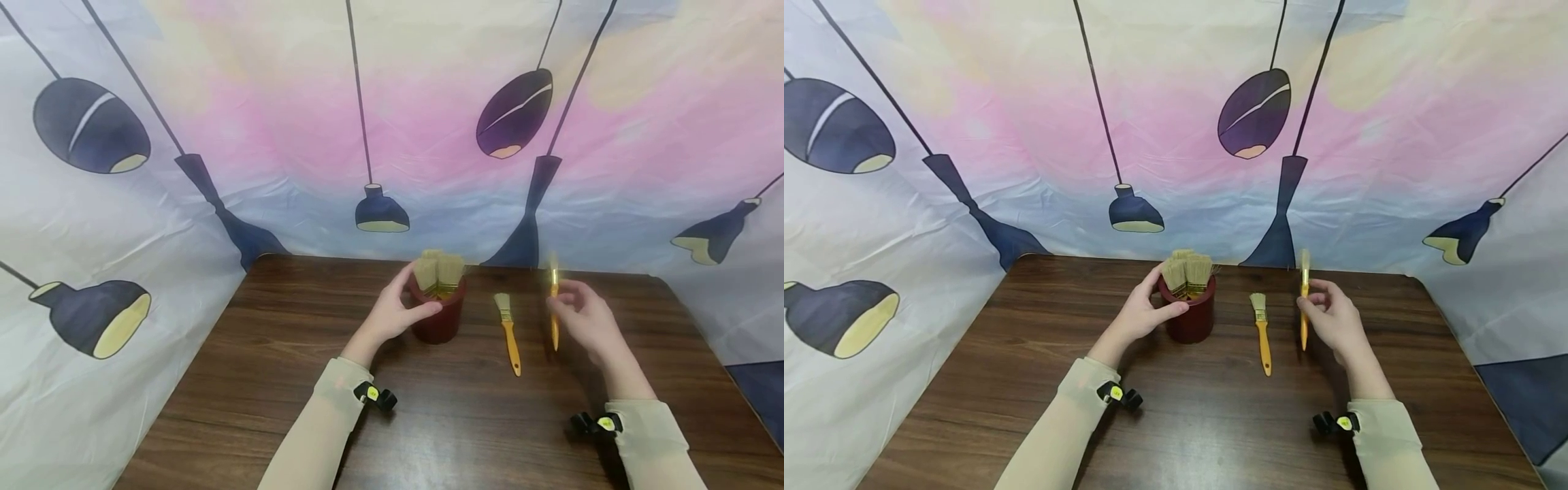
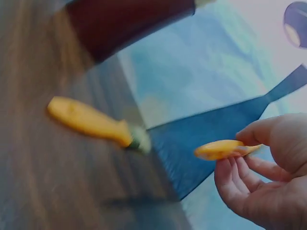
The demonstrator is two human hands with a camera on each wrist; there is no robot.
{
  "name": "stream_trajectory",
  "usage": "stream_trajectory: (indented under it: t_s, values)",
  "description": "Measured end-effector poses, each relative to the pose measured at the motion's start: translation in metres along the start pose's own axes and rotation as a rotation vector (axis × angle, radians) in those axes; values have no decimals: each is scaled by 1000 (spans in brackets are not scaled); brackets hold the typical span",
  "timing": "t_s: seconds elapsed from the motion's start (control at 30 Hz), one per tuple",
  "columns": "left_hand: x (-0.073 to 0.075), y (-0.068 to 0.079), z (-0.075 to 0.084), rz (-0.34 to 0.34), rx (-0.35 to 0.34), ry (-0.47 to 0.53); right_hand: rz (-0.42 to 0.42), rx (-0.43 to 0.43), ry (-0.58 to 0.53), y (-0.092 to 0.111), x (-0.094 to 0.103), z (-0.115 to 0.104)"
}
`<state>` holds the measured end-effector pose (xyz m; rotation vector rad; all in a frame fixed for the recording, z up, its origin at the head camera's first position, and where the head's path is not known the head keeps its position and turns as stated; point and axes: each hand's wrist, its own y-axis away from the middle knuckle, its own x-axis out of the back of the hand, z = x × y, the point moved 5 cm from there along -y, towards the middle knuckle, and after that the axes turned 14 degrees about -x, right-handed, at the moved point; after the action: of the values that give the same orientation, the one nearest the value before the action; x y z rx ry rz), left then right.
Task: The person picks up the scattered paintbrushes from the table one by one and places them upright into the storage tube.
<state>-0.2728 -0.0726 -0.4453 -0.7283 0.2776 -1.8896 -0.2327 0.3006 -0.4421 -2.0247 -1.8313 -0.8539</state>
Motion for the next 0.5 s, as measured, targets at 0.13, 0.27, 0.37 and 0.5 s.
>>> stream_trajectory:
  t_s: [0.13,0.27,0.37,0.5]
  values:
    - [-1,1,0,0,6,0,20,32,-84,2,5,-21]
    - [-1,1,0,-1,8,-1,25,89,-197,3,8,-48]
    - [0,0,0,-5,3,-1,28,167,-299,6,7,-75]
    - [1,0,-1,-6,7,-1,22,277,-428,11,-1,-117]
